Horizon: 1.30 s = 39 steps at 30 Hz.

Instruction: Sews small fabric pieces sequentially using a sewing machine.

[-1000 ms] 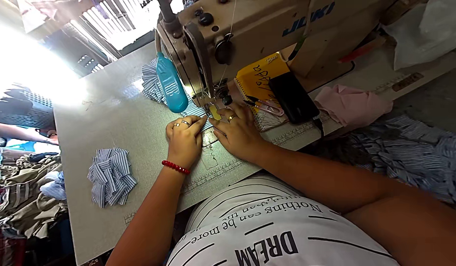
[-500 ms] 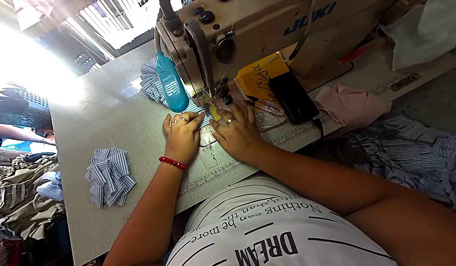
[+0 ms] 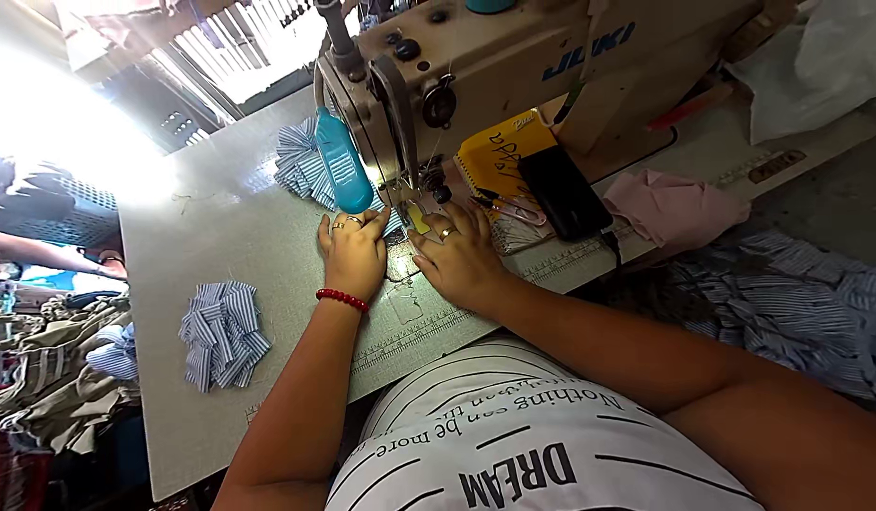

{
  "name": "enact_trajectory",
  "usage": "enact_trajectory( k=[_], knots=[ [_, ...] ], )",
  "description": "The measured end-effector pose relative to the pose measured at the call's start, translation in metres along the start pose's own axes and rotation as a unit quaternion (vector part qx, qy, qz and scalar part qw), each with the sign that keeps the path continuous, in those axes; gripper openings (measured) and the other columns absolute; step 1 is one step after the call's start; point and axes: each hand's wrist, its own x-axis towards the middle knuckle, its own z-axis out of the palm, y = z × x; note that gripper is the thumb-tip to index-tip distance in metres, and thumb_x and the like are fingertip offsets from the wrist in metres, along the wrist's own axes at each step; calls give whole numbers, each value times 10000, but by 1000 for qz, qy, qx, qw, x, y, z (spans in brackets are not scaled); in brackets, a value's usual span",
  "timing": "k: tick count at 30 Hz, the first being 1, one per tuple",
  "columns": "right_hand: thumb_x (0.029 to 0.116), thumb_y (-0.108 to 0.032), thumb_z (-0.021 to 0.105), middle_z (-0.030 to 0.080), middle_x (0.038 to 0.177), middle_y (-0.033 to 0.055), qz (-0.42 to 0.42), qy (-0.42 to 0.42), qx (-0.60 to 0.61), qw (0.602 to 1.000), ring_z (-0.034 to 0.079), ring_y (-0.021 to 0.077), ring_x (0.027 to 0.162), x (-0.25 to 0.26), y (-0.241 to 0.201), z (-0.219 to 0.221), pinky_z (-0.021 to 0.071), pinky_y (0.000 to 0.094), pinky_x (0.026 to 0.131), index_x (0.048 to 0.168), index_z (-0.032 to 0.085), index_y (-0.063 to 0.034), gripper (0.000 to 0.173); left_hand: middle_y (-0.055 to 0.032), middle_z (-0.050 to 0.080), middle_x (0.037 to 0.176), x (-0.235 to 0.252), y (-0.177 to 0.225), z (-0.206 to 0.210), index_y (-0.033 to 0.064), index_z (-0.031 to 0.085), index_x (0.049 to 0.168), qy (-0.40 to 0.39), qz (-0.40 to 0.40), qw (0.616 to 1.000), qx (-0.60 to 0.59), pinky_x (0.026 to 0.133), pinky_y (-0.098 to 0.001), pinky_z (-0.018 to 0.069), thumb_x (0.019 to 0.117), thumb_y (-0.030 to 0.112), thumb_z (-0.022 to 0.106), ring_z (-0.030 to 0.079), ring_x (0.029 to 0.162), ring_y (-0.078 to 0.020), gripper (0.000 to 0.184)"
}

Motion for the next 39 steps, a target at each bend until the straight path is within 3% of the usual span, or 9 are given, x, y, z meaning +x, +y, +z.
enact_trajectory(
  k=[6,10,14,17,22,26,32,35,39],
  knots=[
    [1055,-395,457,605,1424,130,-14,20,26,999,396,398,1457,-1,2,1,206,675,1197,1316,709,-190,416,-93,679,1286,2,2,1,226,680,1367,-3,-39,999,12,1162,-668,233,998,130,436,577,1286,-320,453],
    [1029,-347,501,649,1351,129,-29,57,50,997,436,409,1422,-1,3,3,270,666,1167,1208,754,-166,359,-97,667,1309,-3,-5,-3,180,693,1346,6,-60,997,-39,1149,-617,303,1042,181,458,577,1282,-311,384],
    [1014,-304,521,673,1292,133,-33,84,80,993,466,412,1387,0,4,5,311,647,1141,1162,766,-144,328,-118,703,1230,-12,-9,-7,105,756,1202,97,-60,988,-100,1061,-557,419,1016,137,504,621,1206,-316,315],
    [1010,-290,541,681,1272,130,-42,89,80,992,483,406,1367,0,5,5,326,628,1136,1170,761,-132,315,-141,708,1205,-9,-12,-22,78,770,1129,168,-51,983,-55,1042,-541,435,1000,86,511,626,1176,-346,290],
    [1020,-280,498,693,1252,147,-45,95,98,990,507,424,1345,-1,9,4,362,627,1114,1176,758,-119,344,-251,650,1261,-48,-63,-99,-4,692,1234,138,-226,964,6,1039,-558,473,1018,126,554,617,1192,-418,288],
    [1003,-260,527,687,1222,169,-51,100,114,987,516,440,1313,-1,8,6,373,630,1086,1156,753,-88,323,-276,657,1198,-96,-84,-112,-9,723,1168,76,-348,933,46,1019,-610,452,1022,201,601,599,1186,-454,284],
    [1008,-254,521,682,1226,171,-49,94,116,988,514,432,1312,-2,8,5,371,626,1089,1163,749,-86,323,-264,626,1275,-121,-69,-108,9,730,1146,110,-330,933,89,987,-689,417,954,307,712,544,1229,-506,355],
    [1006,-243,526,689,1212,168,-46,103,114,987,519,439,1308,-3,6,5,378,631,1078,1156,752,-89,312,-274,635,1266,-118,-61,-91,-10,728,1116,62,-318,936,140,982,-714,383,948,415,710,538,1234,-519,457],
    [998,-245,534,706,1194,149,-49,112,100,987,538,423,1299,-2,7,6,396,618,1069,1139,761,-103,302,-243,662,1243,-111,-68,-71,-16,732,1072,32,-325,920,216,999,-685,383,1032,230,573,560,1237,-476,296]
  ],
)
